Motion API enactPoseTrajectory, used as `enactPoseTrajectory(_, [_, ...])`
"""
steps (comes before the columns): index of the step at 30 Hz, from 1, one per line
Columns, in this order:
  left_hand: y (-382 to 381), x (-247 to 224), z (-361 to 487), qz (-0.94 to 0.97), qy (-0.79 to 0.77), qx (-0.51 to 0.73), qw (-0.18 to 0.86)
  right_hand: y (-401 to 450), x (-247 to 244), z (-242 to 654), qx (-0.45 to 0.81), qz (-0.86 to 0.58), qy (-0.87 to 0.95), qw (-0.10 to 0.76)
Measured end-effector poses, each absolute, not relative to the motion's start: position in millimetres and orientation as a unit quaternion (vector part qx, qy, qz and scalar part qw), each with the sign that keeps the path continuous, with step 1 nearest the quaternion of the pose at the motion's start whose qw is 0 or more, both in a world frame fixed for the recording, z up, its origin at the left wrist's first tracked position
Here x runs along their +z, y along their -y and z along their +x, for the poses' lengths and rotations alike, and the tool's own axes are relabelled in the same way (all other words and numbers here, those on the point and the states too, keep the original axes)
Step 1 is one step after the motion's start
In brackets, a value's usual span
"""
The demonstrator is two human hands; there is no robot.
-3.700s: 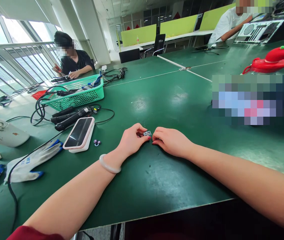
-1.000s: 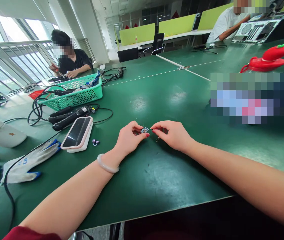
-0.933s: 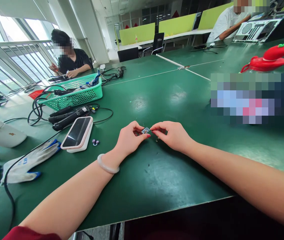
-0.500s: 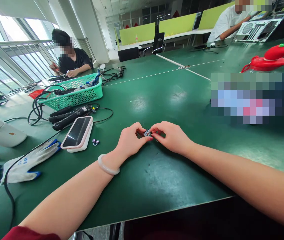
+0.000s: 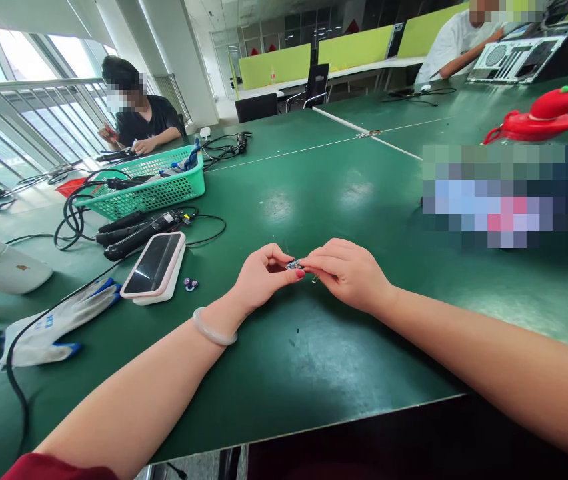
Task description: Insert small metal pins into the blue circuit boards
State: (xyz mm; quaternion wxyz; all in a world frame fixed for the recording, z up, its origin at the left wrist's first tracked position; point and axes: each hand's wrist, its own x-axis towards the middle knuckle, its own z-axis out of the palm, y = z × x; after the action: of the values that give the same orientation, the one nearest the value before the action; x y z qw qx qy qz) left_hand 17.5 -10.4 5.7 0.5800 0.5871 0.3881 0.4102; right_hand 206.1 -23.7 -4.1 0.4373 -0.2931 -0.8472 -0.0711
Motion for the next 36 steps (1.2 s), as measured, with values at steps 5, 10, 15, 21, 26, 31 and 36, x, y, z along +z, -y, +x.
enactPoseTrajectory(5, [9.9,5.7,17.2,0.556,-0.394,0.424,0.597,23.7,-6.1,205.9,-0.086,-0.312,0.852,0.412])
enactPoseTrajectory(10, [6.7,5.0,16.5,0.54,-0.421,0.42,0.595,24.5,-5.6,206.6,-0.023,-0.368,0.87,0.326])
enactPoseTrajectory(15, [6.0,4.9,17.0,0.542,-0.432,0.413,0.59,19.0,1.0,215.3,0.104,-0.463,0.838,0.27])
enactPoseTrajectory(21, [5.1,2.7,15.9,0.549,-0.444,0.408,0.578,8.3,4.5,230.9,0.229,-0.436,0.855,0.164])
enactPoseTrajectory(26, [3.9,0.8,15.4,0.556,-0.442,0.408,0.574,7.7,-0.2,226.8,0.205,-0.436,0.863,0.155])
enactPoseTrajectory(31, [4.3,0.7,15.7,0.564,-0.44,0.397,0.575,8.2,-3.5,220.8,0.183,-0.457,0.854,0.167])
enactPoseTrajectory(36, [4.1,-0.3,16.4,0.569,-0.44,0.394,0.572,3.7,-5.7,216.7,0.184,-0.502,0.823,0.191])
